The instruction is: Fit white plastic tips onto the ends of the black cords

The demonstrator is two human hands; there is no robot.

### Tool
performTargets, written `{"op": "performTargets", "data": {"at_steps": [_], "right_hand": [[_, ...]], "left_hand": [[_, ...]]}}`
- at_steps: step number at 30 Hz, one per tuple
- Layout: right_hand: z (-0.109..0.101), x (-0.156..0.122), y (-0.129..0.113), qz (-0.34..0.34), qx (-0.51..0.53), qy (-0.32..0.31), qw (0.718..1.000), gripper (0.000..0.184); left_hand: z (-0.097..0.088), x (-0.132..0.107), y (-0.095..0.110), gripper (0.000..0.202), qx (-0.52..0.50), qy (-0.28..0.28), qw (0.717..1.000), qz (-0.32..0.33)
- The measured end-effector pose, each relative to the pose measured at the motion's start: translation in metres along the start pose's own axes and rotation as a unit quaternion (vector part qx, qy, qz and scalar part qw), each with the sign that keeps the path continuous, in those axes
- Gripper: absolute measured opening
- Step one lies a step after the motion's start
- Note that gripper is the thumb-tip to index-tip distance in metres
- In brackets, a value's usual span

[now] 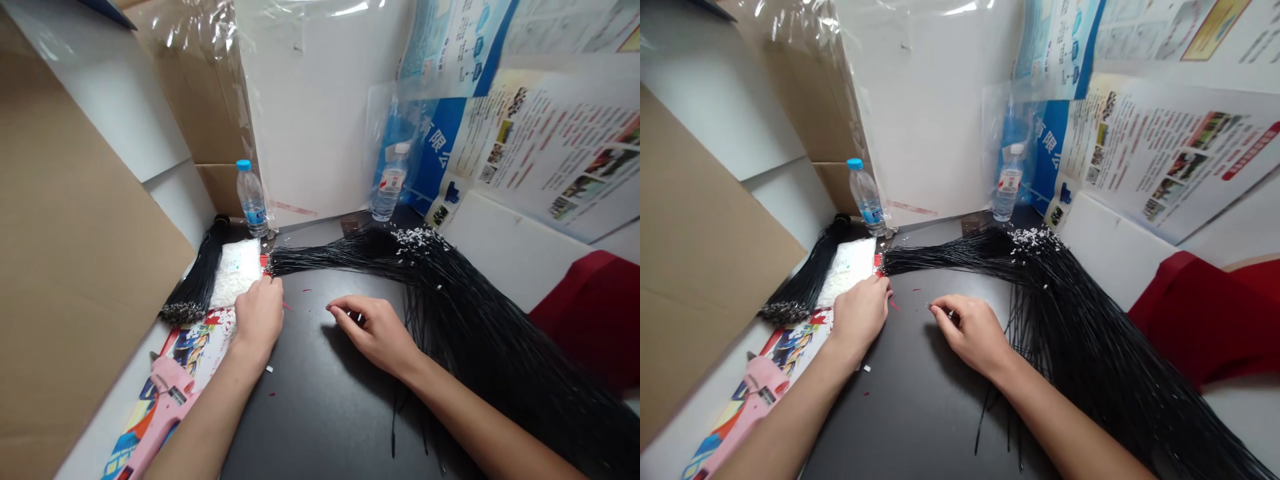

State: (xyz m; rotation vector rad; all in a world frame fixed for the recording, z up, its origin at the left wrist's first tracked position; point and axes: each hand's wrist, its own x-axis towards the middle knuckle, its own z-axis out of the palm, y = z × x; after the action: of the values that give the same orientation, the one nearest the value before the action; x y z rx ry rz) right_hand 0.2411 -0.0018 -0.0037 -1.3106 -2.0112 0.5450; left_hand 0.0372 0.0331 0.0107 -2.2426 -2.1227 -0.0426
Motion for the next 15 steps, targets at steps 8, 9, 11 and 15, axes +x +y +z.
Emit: {"op": "performTargets", "data": {"at_steps": [8, 9, 11, 15], "right_hand": [[0.002, -0.001, 0.001, 0.031, 0.101, 0.029, 0.994, 0.023], [0.002, -0.001, 0.0, 0.031, 0.117, 0.042, 0.992, 0.021], [0.002, -0.001, -0.004, 0.026, 0.135, 0.065, 0.988, 0.019], [0.001, -0.001, -0.007, 0.021, 0.15, 0.085, 0.985, 0.02]], "left_hand": [[-0.005, -0.012, 0.011, 0.024, -0.514, -0.021, 0.854, 0.076], [-0.006, -0.015, 0.016, 0.025, -0.552, -0.034, 0.829, 0.084], [-0.007, -0.02, 0.024, 0.025, -0.6, -0.054, 0.793, 0.094], [-0.005, -0.024, 0.029, 0.029, -0.634, -0.069, 0.767, 0.071]]}}
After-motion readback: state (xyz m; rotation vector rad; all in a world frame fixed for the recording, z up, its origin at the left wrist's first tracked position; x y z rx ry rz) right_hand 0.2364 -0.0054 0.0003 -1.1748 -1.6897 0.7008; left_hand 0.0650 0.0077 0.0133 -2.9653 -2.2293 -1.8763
